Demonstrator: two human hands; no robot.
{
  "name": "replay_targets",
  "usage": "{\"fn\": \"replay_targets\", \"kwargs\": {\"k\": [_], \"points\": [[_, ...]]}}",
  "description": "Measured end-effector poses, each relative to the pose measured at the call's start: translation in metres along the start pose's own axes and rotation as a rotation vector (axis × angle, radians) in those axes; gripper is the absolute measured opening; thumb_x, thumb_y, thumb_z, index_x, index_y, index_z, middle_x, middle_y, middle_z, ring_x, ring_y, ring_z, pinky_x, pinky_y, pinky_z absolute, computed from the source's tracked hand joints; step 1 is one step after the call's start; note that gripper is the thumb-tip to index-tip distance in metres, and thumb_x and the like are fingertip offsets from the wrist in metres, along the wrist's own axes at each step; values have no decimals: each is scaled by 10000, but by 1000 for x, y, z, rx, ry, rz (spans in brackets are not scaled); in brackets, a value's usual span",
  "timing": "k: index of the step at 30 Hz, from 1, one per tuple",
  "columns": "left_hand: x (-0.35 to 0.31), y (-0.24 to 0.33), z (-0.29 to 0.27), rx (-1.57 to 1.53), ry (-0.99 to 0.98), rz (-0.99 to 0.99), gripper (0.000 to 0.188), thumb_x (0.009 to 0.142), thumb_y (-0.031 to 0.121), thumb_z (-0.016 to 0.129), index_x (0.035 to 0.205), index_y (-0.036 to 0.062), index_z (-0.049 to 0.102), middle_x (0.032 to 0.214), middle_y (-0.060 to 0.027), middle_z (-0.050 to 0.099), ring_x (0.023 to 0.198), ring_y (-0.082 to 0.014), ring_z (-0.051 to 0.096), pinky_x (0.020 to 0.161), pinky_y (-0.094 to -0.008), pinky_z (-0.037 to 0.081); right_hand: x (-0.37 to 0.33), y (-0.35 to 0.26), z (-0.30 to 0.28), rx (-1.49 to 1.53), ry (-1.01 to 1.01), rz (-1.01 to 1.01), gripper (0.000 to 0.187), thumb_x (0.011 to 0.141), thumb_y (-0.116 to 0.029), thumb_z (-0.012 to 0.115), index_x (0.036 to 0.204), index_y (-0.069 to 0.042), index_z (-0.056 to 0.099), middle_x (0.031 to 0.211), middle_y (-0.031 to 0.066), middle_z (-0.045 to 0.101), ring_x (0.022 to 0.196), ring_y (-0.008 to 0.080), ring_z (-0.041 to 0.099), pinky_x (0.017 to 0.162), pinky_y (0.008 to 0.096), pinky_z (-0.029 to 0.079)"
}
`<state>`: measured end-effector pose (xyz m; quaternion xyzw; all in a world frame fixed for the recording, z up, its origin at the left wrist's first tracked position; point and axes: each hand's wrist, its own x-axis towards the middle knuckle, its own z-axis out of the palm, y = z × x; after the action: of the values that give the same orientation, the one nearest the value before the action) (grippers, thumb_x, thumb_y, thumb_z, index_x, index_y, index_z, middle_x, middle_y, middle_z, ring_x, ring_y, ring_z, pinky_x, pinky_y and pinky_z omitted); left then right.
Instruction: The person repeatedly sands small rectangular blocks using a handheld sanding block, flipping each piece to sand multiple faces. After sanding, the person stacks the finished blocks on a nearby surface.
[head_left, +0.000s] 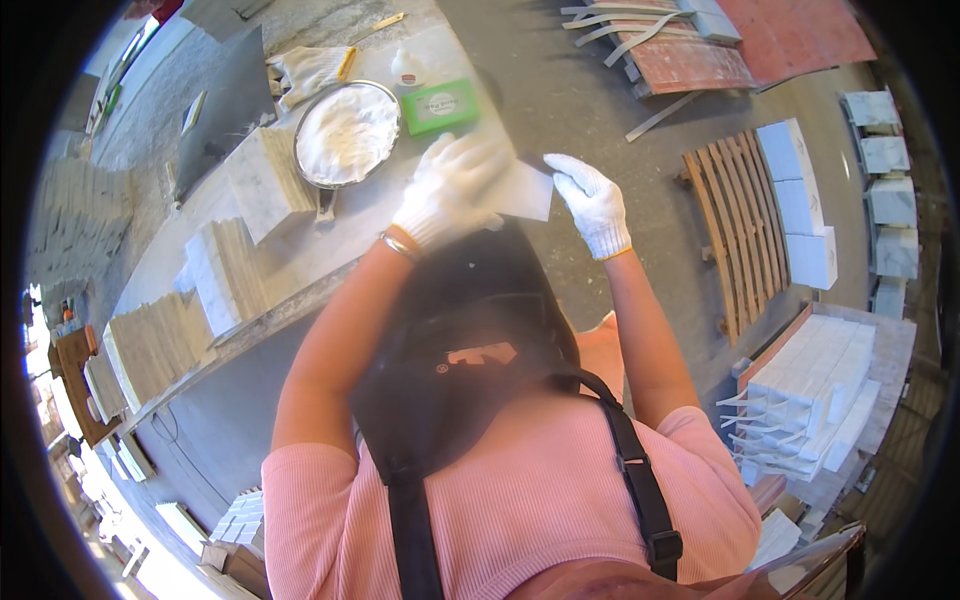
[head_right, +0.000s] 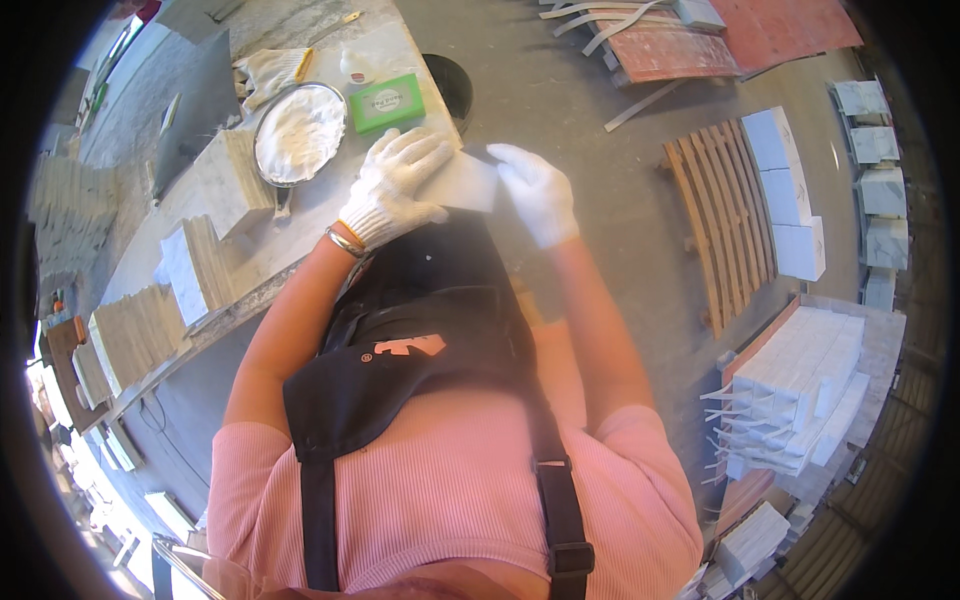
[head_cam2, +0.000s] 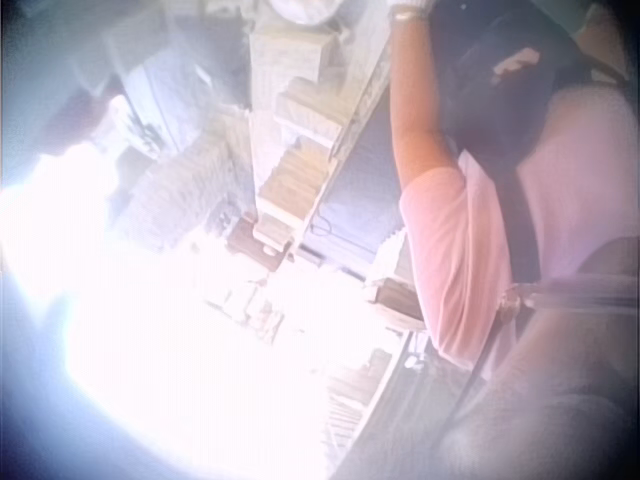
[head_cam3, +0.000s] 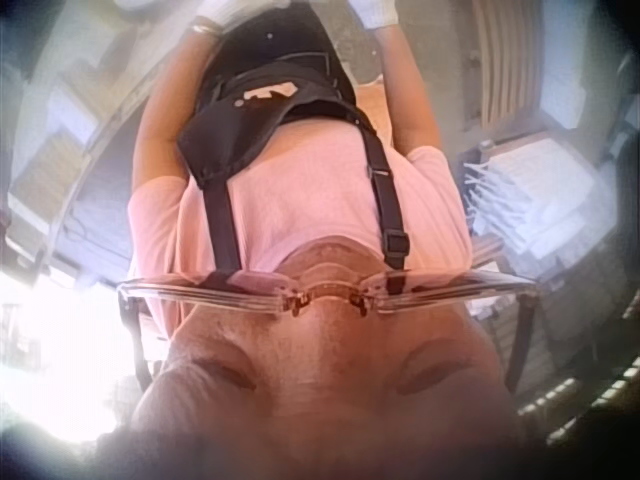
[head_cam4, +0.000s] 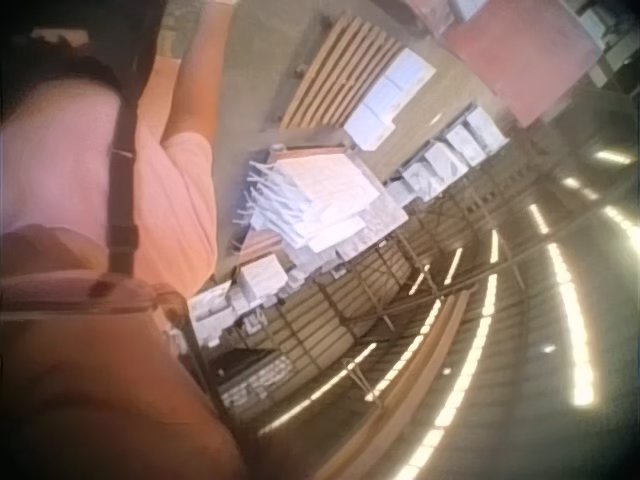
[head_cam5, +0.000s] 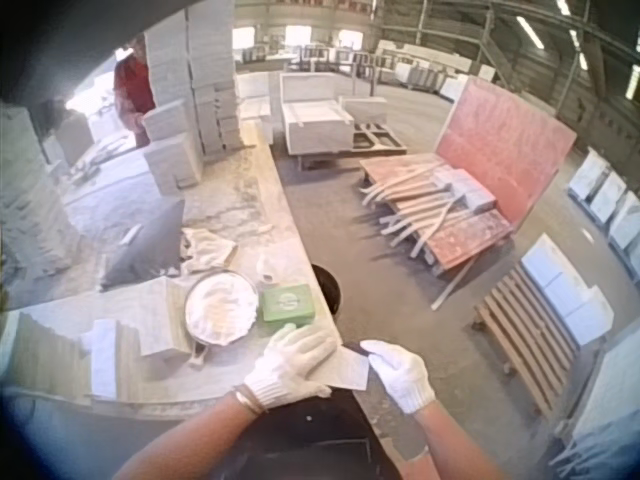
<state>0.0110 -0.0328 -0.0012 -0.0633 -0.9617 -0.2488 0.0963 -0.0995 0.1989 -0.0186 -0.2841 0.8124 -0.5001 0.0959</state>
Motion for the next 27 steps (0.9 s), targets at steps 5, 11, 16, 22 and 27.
{"fn": "replay_targets", "kwargs": {"k": [5, 11, 16, 22, 27], "points": [[0, 0, 1, 9, -20, -16, 891, 636, 369, 899, 1432, 107, 598, 1472, -127, 580, 1459, -333, 436, 1236, -541, 296, -43, -6, -10, -142, -88, 5, 260, 947, -38, 693, 1192, -77, 770, 1026, 79, 765, 928, 152, 712, 845, 281, 547], [0, 3, 0, 38, 24, 8, 843, 661, 350, 879, 1413, 92, 598, 1447, -132, 592, 1415, -351, 459, 1199, -513, 330, -74, -10, -44, 122, -87, 216, 295, 966, -54, 674, 1254, -65, 737, 947, 59, 739, 781, 126, 655, 698, 260, 515], [12, 14, -8, 108, -72, 27, 812, 661, 344, 858, 1380, 85, 584, 1348, -173, 629, 1281, -379, 552, 1098, -492, 426, -84, -6, -60, 407, 58, 465, 448, 977, -103, 665, 1417, -35, 616, 947, 59, 723, 762, 108, 652, 655, 238, 505], [8, 37, -23, -89, -38, -87, 853, 657, 326, 869, 1417, 102, 552, 1282, -229, 634, 1151, -417, 613, 1023, -482, 483, -87, -1, -40, 502, 132, 519, 496, 975, -126, 659, 1449, -13, 574, 1021, 73, 737, 802, 121, 689, 647, 239, 521], [-35, 57, -33, -1163, -79, -262, 911, 760, 457, 853, 1501, 48, 516, 1418, -185, 606, 1269, -301, 609, 1047, -421, 494, -75, -21, -27, 526, 89, 498, 499, 981, -134, 642, 1460, -18, 563, 1064, 76, 738, 819, 119, 688, 671, 252, 528]]}}
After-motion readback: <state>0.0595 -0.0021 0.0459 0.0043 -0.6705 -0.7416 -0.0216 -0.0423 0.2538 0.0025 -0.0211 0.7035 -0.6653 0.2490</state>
